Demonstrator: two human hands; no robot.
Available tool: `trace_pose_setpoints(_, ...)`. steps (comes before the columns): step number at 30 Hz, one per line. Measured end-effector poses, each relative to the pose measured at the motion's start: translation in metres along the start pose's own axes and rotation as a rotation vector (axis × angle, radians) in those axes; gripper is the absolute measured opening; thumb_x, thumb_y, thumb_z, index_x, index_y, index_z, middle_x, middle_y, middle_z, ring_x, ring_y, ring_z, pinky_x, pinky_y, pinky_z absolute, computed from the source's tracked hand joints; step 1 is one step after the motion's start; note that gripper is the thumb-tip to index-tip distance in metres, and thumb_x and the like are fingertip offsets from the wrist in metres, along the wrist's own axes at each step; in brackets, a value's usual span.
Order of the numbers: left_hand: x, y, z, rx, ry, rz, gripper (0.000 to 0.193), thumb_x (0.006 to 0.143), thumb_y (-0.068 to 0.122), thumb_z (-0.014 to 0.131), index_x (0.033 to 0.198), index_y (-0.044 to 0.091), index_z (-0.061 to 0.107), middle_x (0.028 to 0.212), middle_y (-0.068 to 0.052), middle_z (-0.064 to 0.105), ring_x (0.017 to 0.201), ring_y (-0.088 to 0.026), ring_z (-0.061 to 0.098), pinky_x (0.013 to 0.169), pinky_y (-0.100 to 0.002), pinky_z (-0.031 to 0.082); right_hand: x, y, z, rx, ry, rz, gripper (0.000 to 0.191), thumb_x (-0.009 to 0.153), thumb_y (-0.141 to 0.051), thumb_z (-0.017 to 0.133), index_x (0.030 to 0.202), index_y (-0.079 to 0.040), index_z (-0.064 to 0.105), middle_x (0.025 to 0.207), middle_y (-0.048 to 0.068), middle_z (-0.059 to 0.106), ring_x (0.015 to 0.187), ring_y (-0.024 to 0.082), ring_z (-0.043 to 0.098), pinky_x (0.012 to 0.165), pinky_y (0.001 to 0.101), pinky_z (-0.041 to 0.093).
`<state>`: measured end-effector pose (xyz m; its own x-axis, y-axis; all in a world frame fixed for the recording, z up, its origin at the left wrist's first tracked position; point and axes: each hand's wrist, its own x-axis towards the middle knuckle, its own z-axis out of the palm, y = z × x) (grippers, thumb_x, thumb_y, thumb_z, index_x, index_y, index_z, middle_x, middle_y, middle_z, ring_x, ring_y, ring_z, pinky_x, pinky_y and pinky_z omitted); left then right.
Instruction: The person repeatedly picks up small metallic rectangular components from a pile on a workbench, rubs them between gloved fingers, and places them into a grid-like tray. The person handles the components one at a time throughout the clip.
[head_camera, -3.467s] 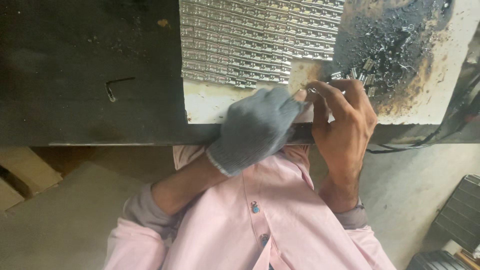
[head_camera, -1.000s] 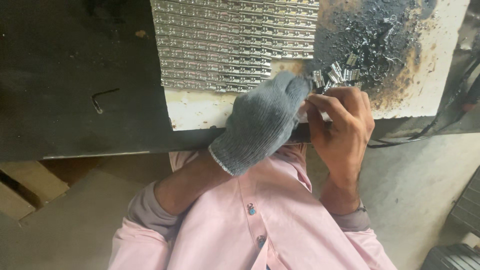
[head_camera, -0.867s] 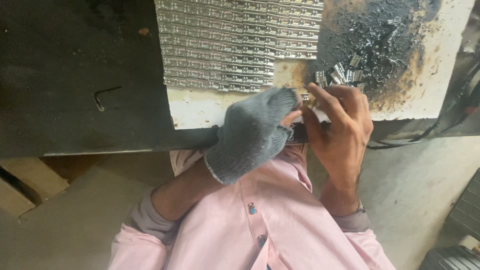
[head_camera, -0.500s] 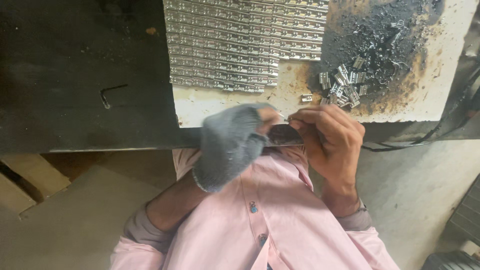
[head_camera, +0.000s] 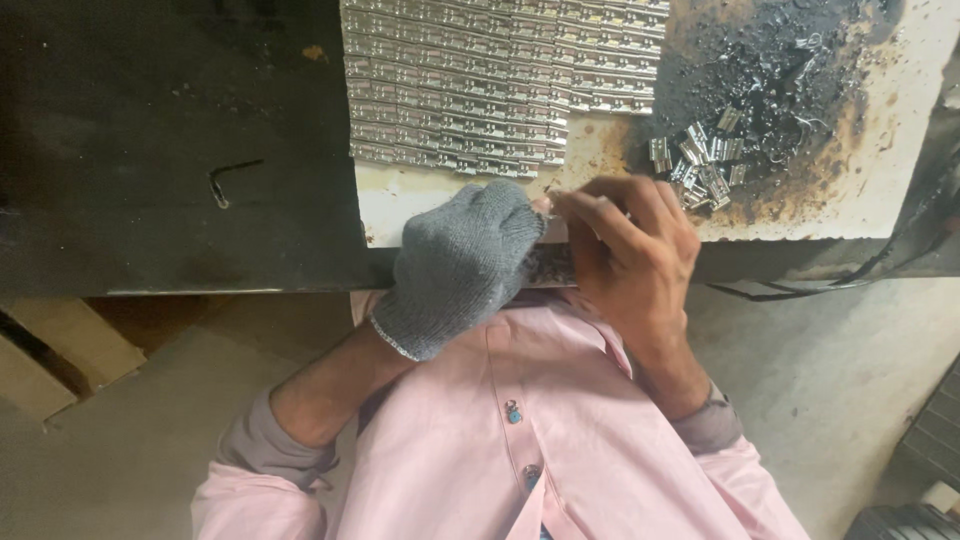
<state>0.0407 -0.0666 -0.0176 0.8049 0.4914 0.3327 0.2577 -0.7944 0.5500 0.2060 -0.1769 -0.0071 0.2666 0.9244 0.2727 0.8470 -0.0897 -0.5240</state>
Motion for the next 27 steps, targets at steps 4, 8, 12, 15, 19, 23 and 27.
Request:
trace_pose_setpoints(4,-0.003,-0.002,-0.012,-0.003,-0.054,-0.042,0.015,0.084,0.013,0.076,0.096,0.008,0.069,0.093,-0.008,0.060,0.079,-0.025,0.064,0.062,-0.039,0.053,0.004,0.000,0.014,0.019,0.051,0.027,0.024,0.091,0.002,0.078,0.112,-0.009,0.076,0.107,0.007,0.070,0.098,0.024,0.068,0.081,0.0363,0.054)
trace_pose_setpoints(8,-0.008,-0.004,-0.024,0.039,-0.006,-0.063,0.009,0.091,0.010,0.077,0.095,0.008,0.070,0.093,-0.006,0.062,0.079,-0.024,0.064,0.064,-0.039,0.053,0.002,-0.002,0.012,0.082,0.077,0.064,0.024,0.092,-0.002,0.082,0.114,-0.008,0.075,0.107,0.009,0.070,0.097,0.025,0.068,0.082,0.0376,0.054)
trace_pose_setpoints(12,-0.017,-0.010,-0.038,0.009,0.030,-0.156,0.010,0.095,0.011,0.080,0.093,0.007,0.072,0.091,-0.005,0.065,0.078,-0.021,0.065,0.062,-0.036,0.054,-0.005,0.000,-0.011,-0.009,0.128,0.167,0.024,0.095,-0.003,0.085,0.118,-0.010,0.077,0.111,0.009,0.071,0.095,0.023,0.070,0.078,0.0337,0.054)
trace_pose_setpoints(15,-0.027,-0.018,-0.054,0.079,0.043,-0.216,0.009,0.093,0.012,0.082,0.092,0.008,0.074,0.091,-0.005,0.065,0.078,-0.022,0.065,0.062,-0.038,0.053,-0.006,0.006,-0.023,-0.225,-0.034,0.086,0.025,0.091,0.002,0.080,0.112,-0.011,0.079,0.105,0.007,0.069,0.093,0.024,0.065,0.080,0.0348,0.053)
trace_pose_setpoints(19,-0.037,-0.027,-0.063,0.076,0.092,-0.233,0.009,0.093,0.012,0.081,0.100,0.010,0.077,0.096,-0.006,0.065,0.085,-0.025,0.066,0.070,-0.039,0.054,-0.005,-0.006,-0.008,-0.101,-0.106,-0.024,0.028,0.088,0.002,0.079,0.110,-0.015,0.080,0.106,0.003,0.069,0.093,0.022,0.063,0.075,0.0351,0.053)
trace_pose_setpoints(23,-0.043,-0.032,-0.059,0.071,0.187,-0.327,0.007,0.097,0.011,0.082,0.099,0.009,0.075,0.099,-0.008,0.065,0.089,-0.027,0.066,0.076,-0.041,0.055,0.008,-0.032,0.033,0.056,-0.109,-0.117,0.030,0.088,0.003,0.079,0.114,-0.012,0.078,0.108,0.003,0.070,0.089,0.021,0.064,0.071,0.0344,0.054)
trace_pose_setpoints(27,-0.049,-0.038,-0.054,-0.041,0.300,-0.395,0.014,0.093,0.009,0.081,0.107,0.009,0.078,0.103,-0.009,0.066,0.089,-0.025,0.069,0.075,-0.037,0.057,0.019,-0.050,0.046,0.062,-0.153,-0.274,0.044,0.074,0.006,0.073,0.115,-0.009,0.076,0.112,0.008,0.069,0.093,0.029,0.065,0.076,0.0389,0.055)
